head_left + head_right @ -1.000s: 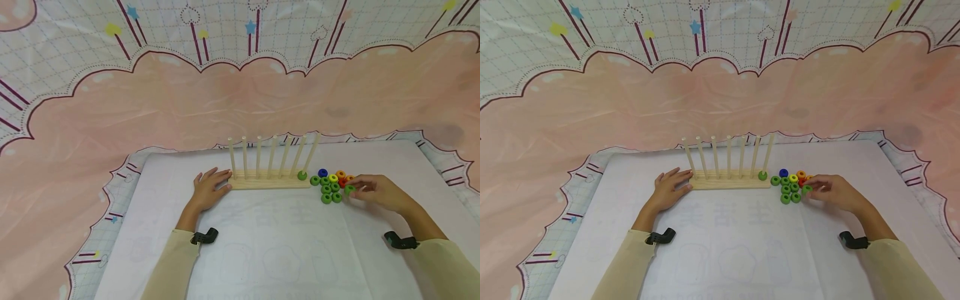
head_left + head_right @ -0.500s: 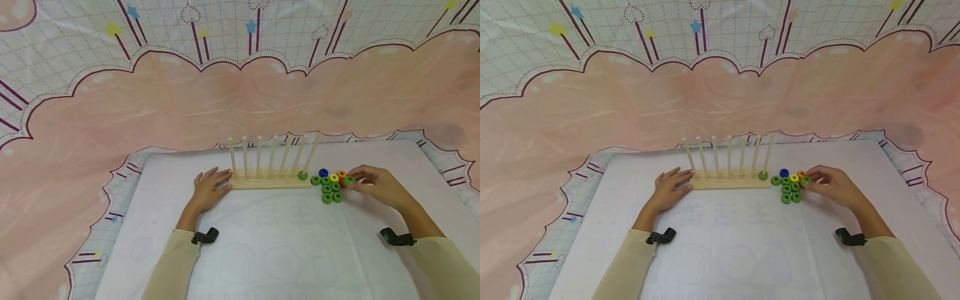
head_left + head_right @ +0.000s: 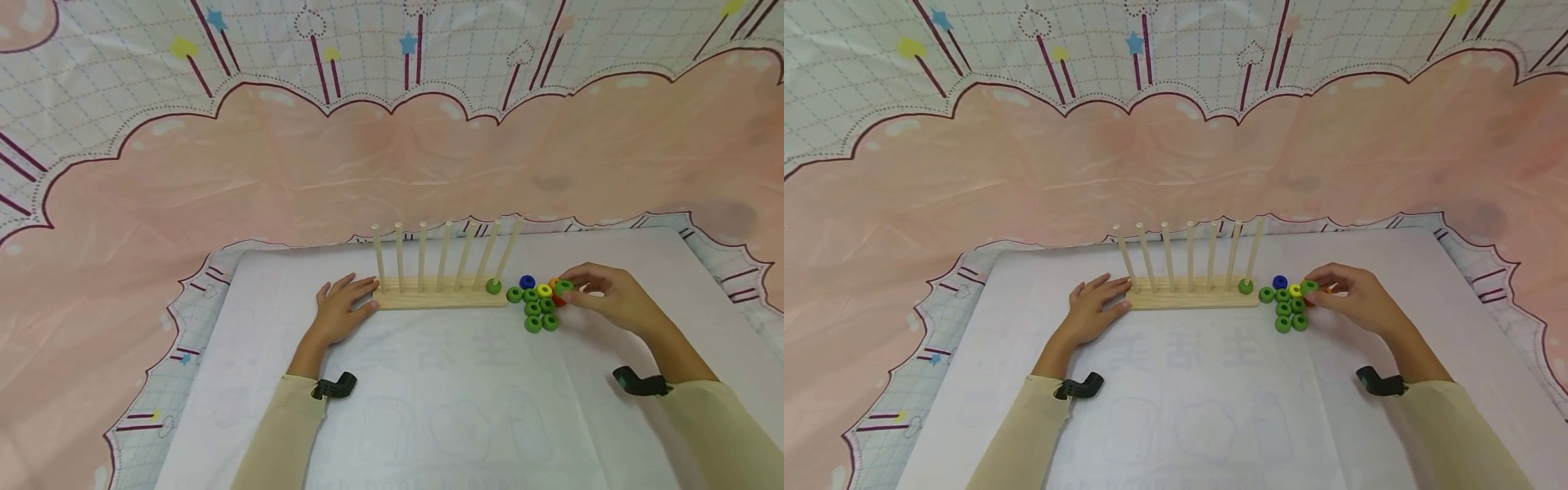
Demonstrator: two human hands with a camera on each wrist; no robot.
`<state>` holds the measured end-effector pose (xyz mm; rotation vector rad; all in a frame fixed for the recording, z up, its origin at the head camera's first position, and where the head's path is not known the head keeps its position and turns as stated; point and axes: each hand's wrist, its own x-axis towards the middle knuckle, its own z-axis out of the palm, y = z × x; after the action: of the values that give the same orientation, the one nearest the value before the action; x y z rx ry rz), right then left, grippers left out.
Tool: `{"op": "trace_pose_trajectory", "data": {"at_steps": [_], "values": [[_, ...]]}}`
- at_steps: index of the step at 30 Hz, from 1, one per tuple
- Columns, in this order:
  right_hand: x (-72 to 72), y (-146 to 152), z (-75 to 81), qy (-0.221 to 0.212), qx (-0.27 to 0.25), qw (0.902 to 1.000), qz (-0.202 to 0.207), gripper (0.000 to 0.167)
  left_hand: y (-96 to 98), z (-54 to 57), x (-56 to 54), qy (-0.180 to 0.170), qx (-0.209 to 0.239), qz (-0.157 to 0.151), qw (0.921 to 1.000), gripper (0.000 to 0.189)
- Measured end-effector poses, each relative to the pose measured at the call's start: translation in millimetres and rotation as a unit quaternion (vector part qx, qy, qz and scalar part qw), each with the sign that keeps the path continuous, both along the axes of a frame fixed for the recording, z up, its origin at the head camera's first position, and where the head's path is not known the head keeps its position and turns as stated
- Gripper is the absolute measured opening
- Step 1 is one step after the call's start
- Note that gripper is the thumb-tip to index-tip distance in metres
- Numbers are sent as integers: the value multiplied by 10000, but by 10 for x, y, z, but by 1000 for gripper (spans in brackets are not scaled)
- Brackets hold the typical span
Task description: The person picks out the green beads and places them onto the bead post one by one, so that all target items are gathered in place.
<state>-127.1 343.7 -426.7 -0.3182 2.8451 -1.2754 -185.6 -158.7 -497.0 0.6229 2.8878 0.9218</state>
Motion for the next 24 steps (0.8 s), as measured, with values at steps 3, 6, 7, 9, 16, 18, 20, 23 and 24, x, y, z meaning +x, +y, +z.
{"op": "trace_pose_trajectory", "data": {"at_steps": [3, 6, 7, 9, 16, 18, 20, 23, 24], "values": [[-19, -8, -1, 93, -11, 9999, 51, 25, 0, -3, -3, -10, -2, 2, 10000, 51], [-32, -18, 4, 136, 34, 9999, 58, 26, 0, -4, -5, -14, -22, 11, 10000, 51], [-38, -23, 7, 128, 52, 9999, 33, 26, 0, -5, -6, -15, -28, 14, 10000, 51], [-49, -33, 18, 98, 108, 9999, -32, 26, -1, -6, -7, -8, -40, 15, 10000, 51], [-98, -76, 68, 168, 165, 9997, -63, 26, 0, -1, -2, 28, -26, 8, 10000, 51], [-107, -96, 89, 185, 151, 9997, -73, 26, 1, 1, -1, 27, -25, 9, 10000, 51], [-114, -118, 110, 192, 105, 9997, -73, 26, 1, -1, -1, 27, -40, 13, 10000, 51], [-122, -151, 139, 211, 35, 9997, -70, 26, 1, -5, -3, 29, -60, 19, 10000, 51], [-124, -161, 146, 218, 5, 9997, -73, 26, 2, -7, -3, 28, -62, 22, 10000, 50]]}}
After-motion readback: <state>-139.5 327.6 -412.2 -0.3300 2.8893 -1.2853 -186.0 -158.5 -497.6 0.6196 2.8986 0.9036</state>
